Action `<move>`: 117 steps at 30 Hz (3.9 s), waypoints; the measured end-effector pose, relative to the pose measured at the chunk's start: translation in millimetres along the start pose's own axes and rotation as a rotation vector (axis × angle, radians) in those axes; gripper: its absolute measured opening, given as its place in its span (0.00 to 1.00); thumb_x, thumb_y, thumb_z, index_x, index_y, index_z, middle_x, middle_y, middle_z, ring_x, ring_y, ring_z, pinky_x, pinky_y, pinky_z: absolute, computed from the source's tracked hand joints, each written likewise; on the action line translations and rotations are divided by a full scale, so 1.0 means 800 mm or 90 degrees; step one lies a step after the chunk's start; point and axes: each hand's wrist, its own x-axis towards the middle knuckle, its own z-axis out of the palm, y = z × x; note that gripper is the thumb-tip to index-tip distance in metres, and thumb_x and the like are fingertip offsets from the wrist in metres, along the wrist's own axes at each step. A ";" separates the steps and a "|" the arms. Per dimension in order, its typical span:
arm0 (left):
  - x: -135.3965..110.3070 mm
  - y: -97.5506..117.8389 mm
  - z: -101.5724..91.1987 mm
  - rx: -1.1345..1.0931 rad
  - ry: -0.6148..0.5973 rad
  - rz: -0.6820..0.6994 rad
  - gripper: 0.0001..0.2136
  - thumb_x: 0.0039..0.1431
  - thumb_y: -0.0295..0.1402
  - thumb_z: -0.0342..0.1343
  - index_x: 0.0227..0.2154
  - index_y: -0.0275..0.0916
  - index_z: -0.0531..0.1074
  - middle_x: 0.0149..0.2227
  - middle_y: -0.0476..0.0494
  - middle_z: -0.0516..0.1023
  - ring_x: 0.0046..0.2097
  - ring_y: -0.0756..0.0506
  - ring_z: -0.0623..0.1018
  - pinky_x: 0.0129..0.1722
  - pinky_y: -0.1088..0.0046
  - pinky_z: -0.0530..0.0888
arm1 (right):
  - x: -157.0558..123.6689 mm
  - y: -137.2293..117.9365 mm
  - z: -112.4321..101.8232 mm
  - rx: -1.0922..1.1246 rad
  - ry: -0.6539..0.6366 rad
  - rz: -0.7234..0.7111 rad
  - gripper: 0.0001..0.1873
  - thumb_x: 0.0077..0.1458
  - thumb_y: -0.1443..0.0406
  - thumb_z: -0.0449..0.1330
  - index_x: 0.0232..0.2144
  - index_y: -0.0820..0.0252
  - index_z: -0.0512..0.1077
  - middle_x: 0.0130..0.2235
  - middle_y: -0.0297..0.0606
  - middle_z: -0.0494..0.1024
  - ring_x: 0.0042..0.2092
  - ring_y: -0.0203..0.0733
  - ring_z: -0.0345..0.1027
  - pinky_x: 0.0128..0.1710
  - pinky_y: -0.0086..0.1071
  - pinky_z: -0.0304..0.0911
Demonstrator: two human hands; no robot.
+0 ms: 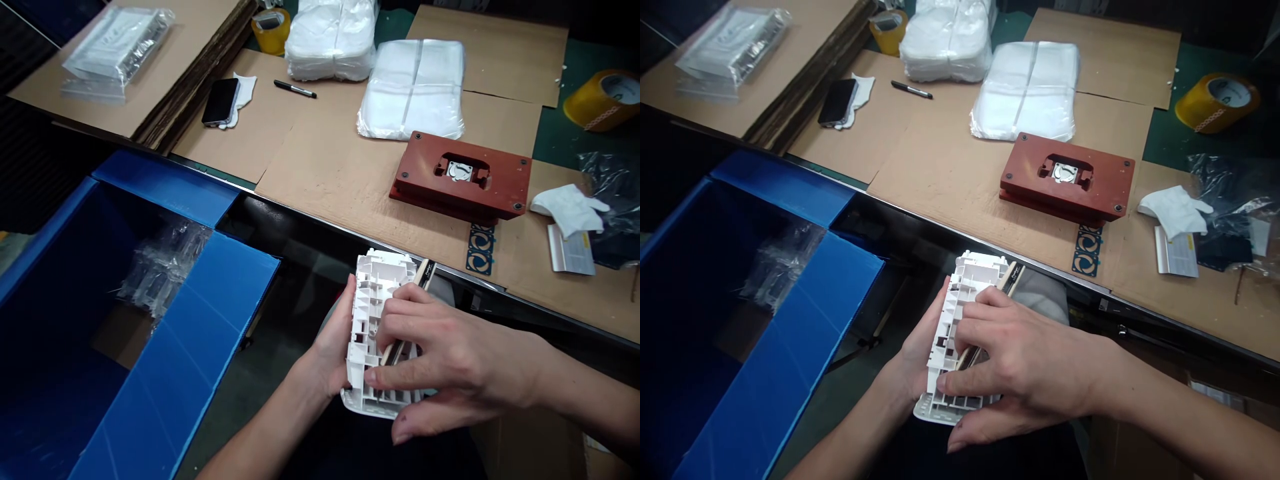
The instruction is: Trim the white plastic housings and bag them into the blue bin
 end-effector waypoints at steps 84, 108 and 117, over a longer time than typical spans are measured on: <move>-0.020 0.006 0.015 0.263 0.265 0.865 0.33 0.59 0.26 0.59 0.64 0.61 0.60 0.66 0.50 0.68 0.67 0.30 0.64 0.62 0.42 0.69 | 0.009 -0.034 0.109 -0.109 0.597 0.447 0.30 0.58 0.53 0.65 0.54 0.72 0.74 0.33 0.44 0.72 0.32 0.42 0.71 0.28 0.35 0.71; -0.013 0.025 0.003 0.249 0.262 0.917 0.38 0.51 0.18 0.62 0.62 0.56 0.64 0.64 0.47 0.70 0.63 0.32 0.70 0.61 0.47 0.70 | -0.010 -0.007 0.127 0.218 0.657 0.576 0.19 0.66 0.55 0.55 0.40 0.59 0.82 0.24 0.35 0.74 0.27 0.38 0.71 0.23 0.27 0.67; -0.037 0.037 -0.004 0.162 0.039 0.345 0.28 0.59 0.50 0.51 0.55 0.37 0.74 0.53 0.31 0.80 0.51 0.27 0.80 0.56 0.42 0.71 | -0.060 0.025 0.069 -0.105 0.512 0.472 0.18 0.67 0.65 0.55 0.57 0.55 0.72 0.38 0.39 0.77 0.37 0.39 0.73 0.38 0.31 0.69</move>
